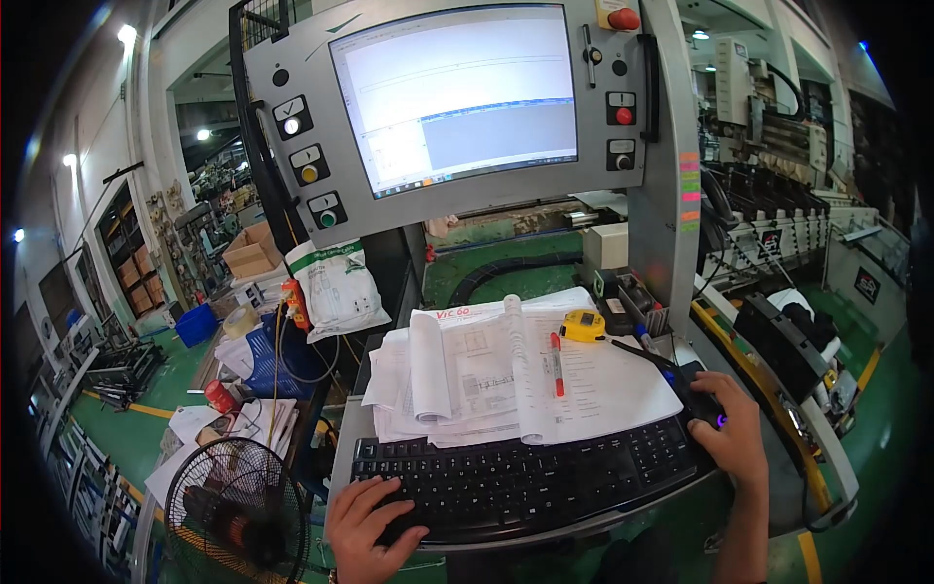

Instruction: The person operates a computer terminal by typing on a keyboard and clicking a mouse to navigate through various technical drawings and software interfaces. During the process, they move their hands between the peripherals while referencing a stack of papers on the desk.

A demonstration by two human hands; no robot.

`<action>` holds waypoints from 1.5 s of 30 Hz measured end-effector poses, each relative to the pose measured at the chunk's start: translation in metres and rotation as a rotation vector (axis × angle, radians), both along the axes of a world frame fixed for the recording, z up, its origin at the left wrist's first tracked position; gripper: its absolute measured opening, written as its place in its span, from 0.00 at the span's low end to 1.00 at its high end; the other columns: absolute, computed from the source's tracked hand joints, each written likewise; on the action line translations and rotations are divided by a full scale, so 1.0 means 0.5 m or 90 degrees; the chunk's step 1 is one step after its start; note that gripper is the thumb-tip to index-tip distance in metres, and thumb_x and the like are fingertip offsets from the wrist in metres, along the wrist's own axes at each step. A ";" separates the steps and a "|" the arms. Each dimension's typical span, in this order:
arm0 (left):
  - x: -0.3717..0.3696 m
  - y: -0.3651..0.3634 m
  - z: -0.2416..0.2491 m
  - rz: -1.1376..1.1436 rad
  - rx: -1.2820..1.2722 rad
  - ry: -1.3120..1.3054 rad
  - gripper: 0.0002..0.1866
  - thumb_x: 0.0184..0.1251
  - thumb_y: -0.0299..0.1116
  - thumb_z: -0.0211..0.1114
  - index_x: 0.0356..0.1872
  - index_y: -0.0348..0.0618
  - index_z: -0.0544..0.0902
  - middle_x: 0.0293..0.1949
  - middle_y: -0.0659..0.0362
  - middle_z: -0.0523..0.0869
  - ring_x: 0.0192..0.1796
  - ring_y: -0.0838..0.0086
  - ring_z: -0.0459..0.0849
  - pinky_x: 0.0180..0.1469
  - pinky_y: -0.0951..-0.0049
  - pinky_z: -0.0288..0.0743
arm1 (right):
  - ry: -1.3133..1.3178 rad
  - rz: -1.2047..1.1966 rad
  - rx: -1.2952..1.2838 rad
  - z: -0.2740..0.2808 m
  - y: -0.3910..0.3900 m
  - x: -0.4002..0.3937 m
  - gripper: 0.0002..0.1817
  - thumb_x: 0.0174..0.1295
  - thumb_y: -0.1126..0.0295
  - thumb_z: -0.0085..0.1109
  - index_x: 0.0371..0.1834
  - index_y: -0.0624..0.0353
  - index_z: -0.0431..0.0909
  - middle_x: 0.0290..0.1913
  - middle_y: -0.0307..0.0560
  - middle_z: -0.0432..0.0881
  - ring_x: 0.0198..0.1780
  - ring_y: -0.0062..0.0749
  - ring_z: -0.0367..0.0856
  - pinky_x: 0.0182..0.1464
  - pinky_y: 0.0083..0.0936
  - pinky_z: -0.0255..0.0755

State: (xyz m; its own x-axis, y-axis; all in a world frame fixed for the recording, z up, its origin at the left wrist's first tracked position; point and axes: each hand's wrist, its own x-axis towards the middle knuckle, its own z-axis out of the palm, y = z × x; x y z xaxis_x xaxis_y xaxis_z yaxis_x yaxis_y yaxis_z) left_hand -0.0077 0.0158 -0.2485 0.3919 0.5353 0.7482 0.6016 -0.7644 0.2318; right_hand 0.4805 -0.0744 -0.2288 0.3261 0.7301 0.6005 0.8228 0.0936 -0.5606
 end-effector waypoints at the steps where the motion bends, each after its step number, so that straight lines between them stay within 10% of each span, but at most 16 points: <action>1: 0.000 0.000 0.000 0.000 0.000 0.000 0.20 0.56 0.32 0.89 0.51 0.42 0.96 0.65 0.50 0.96 0.70 0.48 0.91 0.74 0.47 0.83 | 0.002 -0.001 -0.003 0.002 -0.001 -0.002 0.30 0.52 0.67 0.73 0.61 0.64 0.89 0.69 0.61 0.90 0.64 0.62 0.93 0.67 0.45 0.85; 45: -0.001 0.003 0.001 -0.001 0.025 0.013 0.18 0.61 0.34 0.88 0.50 0.39 0.96 0.63 0.48 0.96 0.68 0.47 0.92 0.72 0.47 0.85 | 0.056 -0.018 -0.028 0.001 0.007 -0.002 0.30 0.64 0.67 0.74 0.69 0.64 0.81 0.72 0.61 0.85 0.69 0.61 0.88 0.72 0.45 0.80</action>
State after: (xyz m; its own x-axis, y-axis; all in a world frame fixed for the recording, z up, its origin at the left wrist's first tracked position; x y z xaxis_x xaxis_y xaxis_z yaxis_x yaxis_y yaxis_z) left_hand -0.0080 0.0171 -0.2479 0.4082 0.5054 0.7603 0.6048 -0.7735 0.1895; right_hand 0.4795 -0.0709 -0.2282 0.3969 0.7454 0.5356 0.7719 0.0447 -0.6342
